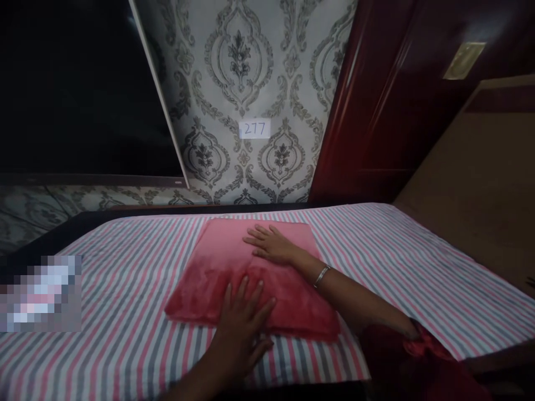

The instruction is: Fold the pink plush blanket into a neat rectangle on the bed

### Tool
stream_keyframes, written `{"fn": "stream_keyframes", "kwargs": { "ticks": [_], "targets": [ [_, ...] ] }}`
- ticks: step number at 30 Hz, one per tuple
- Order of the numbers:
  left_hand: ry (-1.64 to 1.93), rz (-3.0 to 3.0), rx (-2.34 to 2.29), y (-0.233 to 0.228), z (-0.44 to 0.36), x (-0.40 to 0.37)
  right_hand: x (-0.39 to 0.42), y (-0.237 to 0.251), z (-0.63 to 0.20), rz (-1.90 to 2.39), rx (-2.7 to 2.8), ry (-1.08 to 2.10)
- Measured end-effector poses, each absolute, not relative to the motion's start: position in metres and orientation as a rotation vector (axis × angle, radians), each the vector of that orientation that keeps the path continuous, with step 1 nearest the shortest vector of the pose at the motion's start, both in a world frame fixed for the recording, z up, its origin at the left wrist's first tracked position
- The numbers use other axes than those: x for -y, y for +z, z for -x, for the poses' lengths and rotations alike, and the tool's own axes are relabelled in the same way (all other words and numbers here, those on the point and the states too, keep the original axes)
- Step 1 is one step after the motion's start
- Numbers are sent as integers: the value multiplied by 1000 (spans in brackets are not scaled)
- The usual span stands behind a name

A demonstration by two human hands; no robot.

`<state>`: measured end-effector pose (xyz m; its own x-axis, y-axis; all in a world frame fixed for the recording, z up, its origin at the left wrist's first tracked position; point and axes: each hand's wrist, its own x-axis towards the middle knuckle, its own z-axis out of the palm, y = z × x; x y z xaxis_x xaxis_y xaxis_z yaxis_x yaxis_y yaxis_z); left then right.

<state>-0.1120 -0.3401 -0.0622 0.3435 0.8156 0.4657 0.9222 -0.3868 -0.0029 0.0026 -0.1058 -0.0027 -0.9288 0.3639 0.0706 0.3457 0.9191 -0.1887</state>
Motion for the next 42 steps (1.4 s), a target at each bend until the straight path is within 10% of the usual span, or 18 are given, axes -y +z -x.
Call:
{"fn": "stream_keyframes", "kwargs": {
  "ticks": [42],
  "targets": [
    [-547, 2533, 1341, -70, 45, 316, 21, -43, -78, 1184, 2495, 522]
  ]
}}
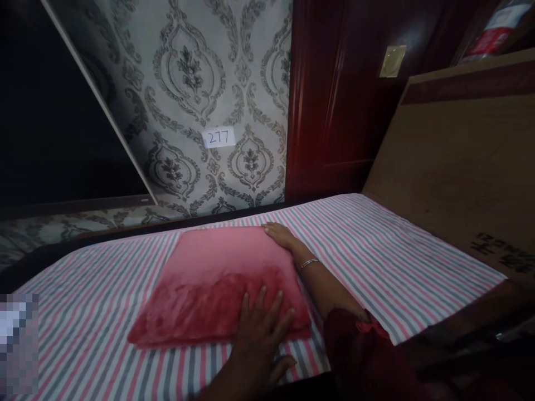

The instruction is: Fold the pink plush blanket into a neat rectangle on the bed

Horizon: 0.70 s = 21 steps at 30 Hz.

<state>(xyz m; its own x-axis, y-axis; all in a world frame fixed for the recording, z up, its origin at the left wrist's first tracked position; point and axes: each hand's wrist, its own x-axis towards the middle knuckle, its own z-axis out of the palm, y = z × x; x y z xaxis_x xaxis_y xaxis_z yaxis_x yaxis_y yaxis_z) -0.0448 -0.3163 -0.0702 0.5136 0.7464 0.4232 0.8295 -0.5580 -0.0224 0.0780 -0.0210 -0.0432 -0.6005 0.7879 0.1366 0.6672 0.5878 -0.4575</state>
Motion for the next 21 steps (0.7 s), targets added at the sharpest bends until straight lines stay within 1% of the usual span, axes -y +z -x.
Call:
{"fn": "stream_keyframes", "kwargs": {
  "ticks": [3, 9, 11, 14, 18, 21],
  "targets": [
    [-545, 2545, 1334, -70, 47, 315, 19, -41, -81, 1247, 2437, 512],
    [-624, 2572, 1306, -66, 46, 312, 39, -16, -92, 1348, 2323, 379],
    [-679, 2589, 1303, -65, 44, 314, 57, -10, -97, 1288, 2336, 327],
    [-830, 2615, 1223, -57, 44, 322, 96, -7, -100, 1029, 2407, 232],
    [-1116, 2600, 1057, -21, 61, 320, 148, -3, -100, 799, 2548, 226],
    [-1258, 2623, 1152, 19, 85, 288, 171, 2, -95, 740, 2645, 257]
  ]
}}
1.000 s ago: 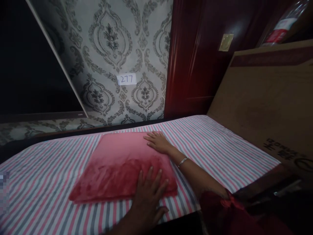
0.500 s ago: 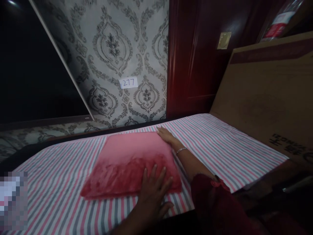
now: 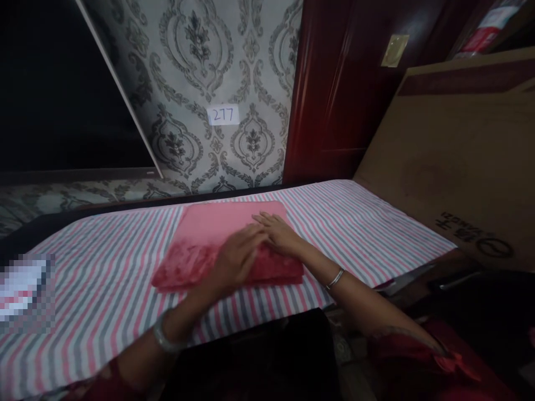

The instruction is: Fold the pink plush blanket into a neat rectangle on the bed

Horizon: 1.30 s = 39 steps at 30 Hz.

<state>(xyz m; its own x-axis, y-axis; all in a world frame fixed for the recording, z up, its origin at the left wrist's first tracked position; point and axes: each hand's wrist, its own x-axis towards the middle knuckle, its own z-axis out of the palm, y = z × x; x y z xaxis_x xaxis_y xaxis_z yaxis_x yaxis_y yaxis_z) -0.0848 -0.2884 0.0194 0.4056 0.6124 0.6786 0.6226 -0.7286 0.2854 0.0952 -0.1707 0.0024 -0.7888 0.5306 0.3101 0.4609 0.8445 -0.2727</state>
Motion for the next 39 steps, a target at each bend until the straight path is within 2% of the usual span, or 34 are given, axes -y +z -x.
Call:
{"fn": "stream_keyframes", "kwargs": {
  "ticks": [3, 6, 9, 13, 19, 32, 35, 39],
  "targets": [
    [-1189, 2878, 1327, 51, 102, 235, 181, 5, -89, 719, 2713, 266],
    [-771, 3172, 1395, 60, 104, 183, 184, 3, -85, 715, 2778, 284],
    [-310, 3202, 1416, 50, 95, 146, 185, -2, -85, 724, 2793, 281],
    [-25, 3167, 1434, 23, 86, 119, 186, -10, -86, 721, 2790, 242],
    [-81, 3165, 1476, -4, 92, 113, 207, -14, -92, 736, 2832, 314],
    [-236, 3102, 1299, -11, 95, 120, 295, -21, -124, 668, 2824, 556],
    [-215, 3077, 1304, -6, 94, 120, 292, -4, -131, 662, 2694, 616],
    [-168, 3072, 1250, 6, 90, 137, 268, 12, -139, 771, 2286, 538]
  ]
}}
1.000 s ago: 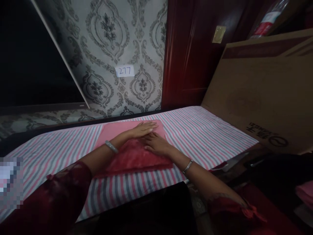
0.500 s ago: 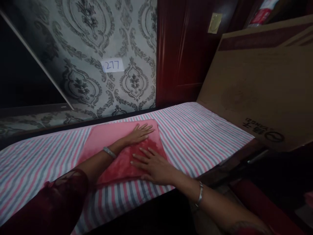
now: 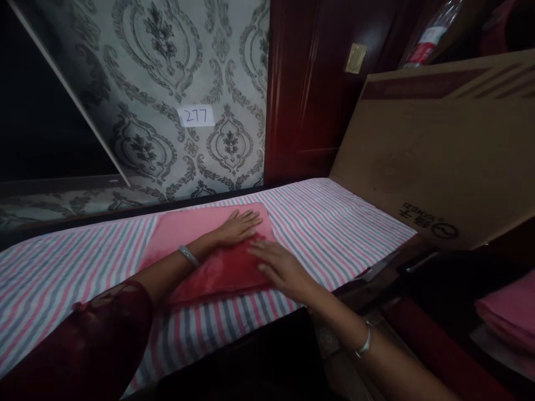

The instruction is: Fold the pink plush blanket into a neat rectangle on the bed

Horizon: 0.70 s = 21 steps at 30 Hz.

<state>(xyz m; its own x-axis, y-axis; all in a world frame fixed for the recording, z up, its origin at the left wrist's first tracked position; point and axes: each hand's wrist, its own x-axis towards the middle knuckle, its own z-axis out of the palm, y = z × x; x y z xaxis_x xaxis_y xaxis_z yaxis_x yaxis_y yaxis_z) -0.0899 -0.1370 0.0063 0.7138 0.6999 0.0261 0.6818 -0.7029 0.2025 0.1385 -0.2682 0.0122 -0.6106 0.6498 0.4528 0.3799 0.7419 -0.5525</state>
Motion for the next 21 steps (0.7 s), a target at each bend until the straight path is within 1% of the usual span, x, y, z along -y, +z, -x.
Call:
{"fn": "stream_keyframes", "kwargs": {
  "ticks": [3, 6, 9, 13, 15, 18, 19, 21],
  "targets": [
    [120, -2787, -950, 11, 85, 169, 238, 15, -140, 838, 2009, 572],
    [94, -2822, -798, 9, 80, 216, 207, 13, -135, 891, 1869, 603],
    [118, -2836, -607, 6, 74, 267, 185, 9, -124, 926, 1845, 615],
    [293, -2803, -311, 11, 78, 312, 175, 8, -105, 932, 1924, 590],
    [490, -2732, -392, 21, 89, 314, 176, 8, -92, 907, 1977, 582],
    [908, -2490, -830, 44, 122, 292, 181, 9, -67, 840, 2117, 559],
    [994, -2406, -957, 52, 135, 280, 183, 10, -58, 796, 2191, 543],
    [983, -2328, -1075, 65, 162, 256, 191, 13, -36, 673, 2369, 504]
  ]
}}
